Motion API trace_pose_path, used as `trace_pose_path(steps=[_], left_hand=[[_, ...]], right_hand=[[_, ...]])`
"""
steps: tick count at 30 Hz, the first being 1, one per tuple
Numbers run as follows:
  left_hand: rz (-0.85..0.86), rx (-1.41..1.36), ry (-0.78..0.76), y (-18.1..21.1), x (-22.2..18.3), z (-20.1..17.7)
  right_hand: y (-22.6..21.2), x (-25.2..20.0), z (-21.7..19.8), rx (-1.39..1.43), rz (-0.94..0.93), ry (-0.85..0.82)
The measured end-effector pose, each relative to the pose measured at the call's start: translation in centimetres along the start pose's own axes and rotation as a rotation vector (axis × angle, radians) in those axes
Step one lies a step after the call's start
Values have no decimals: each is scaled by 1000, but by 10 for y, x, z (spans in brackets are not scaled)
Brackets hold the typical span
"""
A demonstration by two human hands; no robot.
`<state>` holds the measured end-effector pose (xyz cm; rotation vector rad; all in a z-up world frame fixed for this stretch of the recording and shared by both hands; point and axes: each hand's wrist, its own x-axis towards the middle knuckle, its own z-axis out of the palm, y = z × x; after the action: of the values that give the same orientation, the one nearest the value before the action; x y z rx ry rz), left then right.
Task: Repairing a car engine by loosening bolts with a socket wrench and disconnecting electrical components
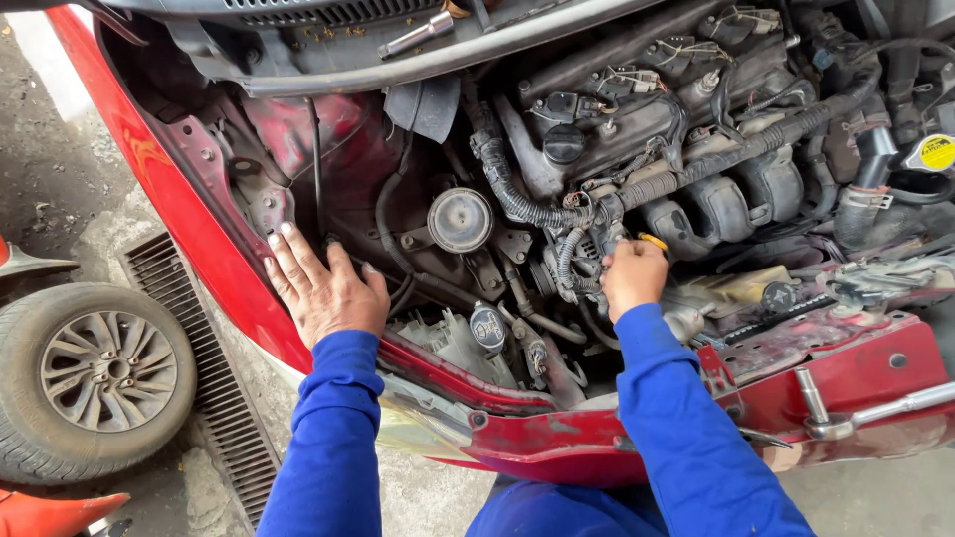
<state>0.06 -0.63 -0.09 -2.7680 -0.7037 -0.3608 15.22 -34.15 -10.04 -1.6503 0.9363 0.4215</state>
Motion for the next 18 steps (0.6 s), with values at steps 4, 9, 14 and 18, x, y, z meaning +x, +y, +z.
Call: trace_pose_path(steps=[4, 9, 14, 18], left_hand=[[1, -2, 3, 0, -2, 1], [2, 8, -14, -2, -2, -2], [6, 10, -22, -1, -1, 0], [12, 29, -14, 1, 0, -1]], right_hand=[[41, 50, 2, -403, -216, 99], [-28, -17, 5, 337, 338, -113], [6, 3, -2, -78, -71, -31], [45, 52, 0, -457, -294, 105]])
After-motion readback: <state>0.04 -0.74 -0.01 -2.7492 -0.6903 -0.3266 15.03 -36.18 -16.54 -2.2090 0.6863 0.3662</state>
